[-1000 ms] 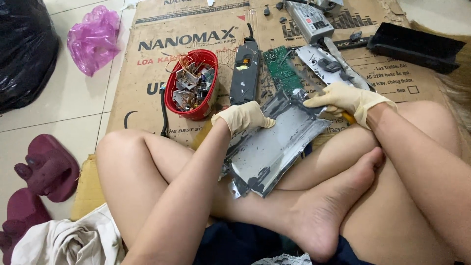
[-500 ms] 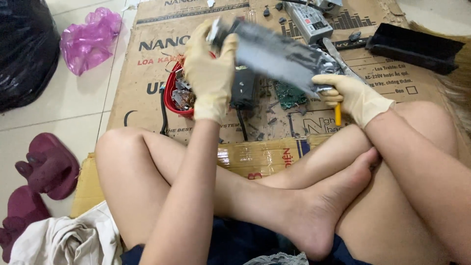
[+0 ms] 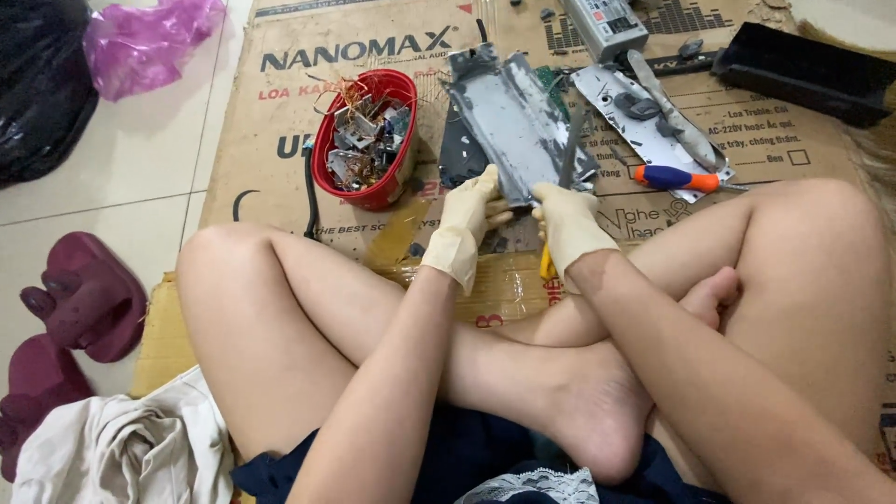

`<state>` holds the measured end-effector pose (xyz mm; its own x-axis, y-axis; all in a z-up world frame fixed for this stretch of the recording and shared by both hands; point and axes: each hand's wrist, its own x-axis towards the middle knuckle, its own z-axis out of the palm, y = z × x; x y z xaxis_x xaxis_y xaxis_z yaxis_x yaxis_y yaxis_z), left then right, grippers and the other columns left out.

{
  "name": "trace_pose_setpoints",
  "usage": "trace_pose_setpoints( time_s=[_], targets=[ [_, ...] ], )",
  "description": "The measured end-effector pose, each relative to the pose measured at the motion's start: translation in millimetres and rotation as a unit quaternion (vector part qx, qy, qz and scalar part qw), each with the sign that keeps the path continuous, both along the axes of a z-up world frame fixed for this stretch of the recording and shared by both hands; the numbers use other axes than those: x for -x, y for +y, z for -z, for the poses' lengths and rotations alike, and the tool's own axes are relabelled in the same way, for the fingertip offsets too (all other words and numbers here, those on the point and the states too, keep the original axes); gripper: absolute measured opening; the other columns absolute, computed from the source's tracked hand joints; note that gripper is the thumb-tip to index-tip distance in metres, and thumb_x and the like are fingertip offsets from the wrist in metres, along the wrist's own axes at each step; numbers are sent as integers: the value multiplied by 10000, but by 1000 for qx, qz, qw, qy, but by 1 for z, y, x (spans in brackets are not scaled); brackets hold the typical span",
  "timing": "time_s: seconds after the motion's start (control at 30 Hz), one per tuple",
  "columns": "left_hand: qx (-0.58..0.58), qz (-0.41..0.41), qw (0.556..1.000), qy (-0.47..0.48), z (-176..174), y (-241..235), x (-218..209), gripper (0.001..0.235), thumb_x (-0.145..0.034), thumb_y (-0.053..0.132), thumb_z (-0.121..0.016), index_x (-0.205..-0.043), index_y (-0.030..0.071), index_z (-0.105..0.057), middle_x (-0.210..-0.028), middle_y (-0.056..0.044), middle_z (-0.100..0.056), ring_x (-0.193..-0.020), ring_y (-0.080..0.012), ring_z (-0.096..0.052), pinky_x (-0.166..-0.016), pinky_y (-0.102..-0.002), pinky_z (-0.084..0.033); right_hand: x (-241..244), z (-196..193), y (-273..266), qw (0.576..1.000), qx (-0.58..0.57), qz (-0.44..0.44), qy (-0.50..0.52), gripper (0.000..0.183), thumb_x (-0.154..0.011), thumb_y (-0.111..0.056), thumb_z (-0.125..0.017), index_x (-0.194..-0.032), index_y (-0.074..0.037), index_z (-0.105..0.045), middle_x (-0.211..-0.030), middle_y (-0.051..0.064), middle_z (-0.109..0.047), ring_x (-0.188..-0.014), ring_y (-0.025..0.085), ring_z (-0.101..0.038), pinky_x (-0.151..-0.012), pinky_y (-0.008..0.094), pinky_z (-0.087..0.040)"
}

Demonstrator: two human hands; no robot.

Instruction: The person sits on the floor and uses a screwdriver to pry apart a metal casing from a circuit board. They then use a knife to scrape residue off the metal casing and continue to separate components.

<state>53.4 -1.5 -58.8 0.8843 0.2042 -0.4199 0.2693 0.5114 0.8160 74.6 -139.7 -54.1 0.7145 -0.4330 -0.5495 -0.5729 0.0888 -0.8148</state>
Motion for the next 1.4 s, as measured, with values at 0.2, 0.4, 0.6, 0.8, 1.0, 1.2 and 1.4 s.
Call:
trace_pose_setpoints(
  time_s=[0.2,0.4,0.6,0.8,1.0,1.2,1.4],
  targets=[
    [-167,33,984,51,-35,-8,17,252,-901,196,-707,-1018,-25,-677,-870,-158,-665,-664,-337,-739,-547,-423,-666,25,-45,-21,944,38,-317,79,705,-783,-478,-741,-1300,-28,-571,-817,159,-770,-419,82,-523,-403,241,-505],
    [-37,73,987,137,-80,-20,7,696,-950,190,-617,-1416,-214,-295,-1415,-409,-372,-788,-667,-631,-709,-758,-535,21,-83,-46,982,39,-176,-53,502,-831,-442,-774,-906,48,-699,-577,140,-667,-339,140,-479,-322,300,-478],
    [-280,92,953,72,-76,-50,-8,394,-806,43,-647,-1120,-195,-641,-1203,-361,-651,-1153,-453,-622,-790,-561,-581,16,-108,-55,977,46,-198,-68,471,-993,-420,-633,-1084,41,-658,-689,74,-643,-476,117,-593,-456,277,-603],
    [-301,-141,939,85,-20,-18,-32,316,-886,336,-717,-1112,117,-746,-999,-119,-766,-969,-261,-752,-828,-429,-601,19,-121,-57,879,304,-322,-179,374,-977,-472,-562,-1253,-279,-727,-1029,12,-766,-1032,267,-705,-893,432,-547],
    [-243,-228,939,86,-16,-7,-35,372,-931,330,-656,-1044,-15,-735,-925,-201,-758,-873,-237,-731,-780,-415,-588,1,-106,-54,747,440,-469,-169,476,-1021,-595,-410,-1340,-349,-662,-1216,123,-713,-1203,404,-604,-1068,531,-443],
    [-294,-263,914,93,-3,-19,-43,355,-927,357,-637,-1059,42,-733,-990,-189,-768,-1057,-360,-719,-898,-429,-566,41,-137,-40,833,344,-415,-126,343,-1036,-435,-543,-1365,-385,-627,-1323,-11,-658,-1236,272,-618,-1056,389,-473],
    [-335,-250,904,94,-26,-21,-29,456,-989,413,-531,-1036,1,-721,-1016,-245,-748,-1083,-407,-689,-908,-516,-536,42,-129,-28,829,309,-459,-87,465,-958,-458,-574,-1419,-477,-523,-1359,-35,-655,-1262,316,-599,-1048,444,-489]
  ],
)
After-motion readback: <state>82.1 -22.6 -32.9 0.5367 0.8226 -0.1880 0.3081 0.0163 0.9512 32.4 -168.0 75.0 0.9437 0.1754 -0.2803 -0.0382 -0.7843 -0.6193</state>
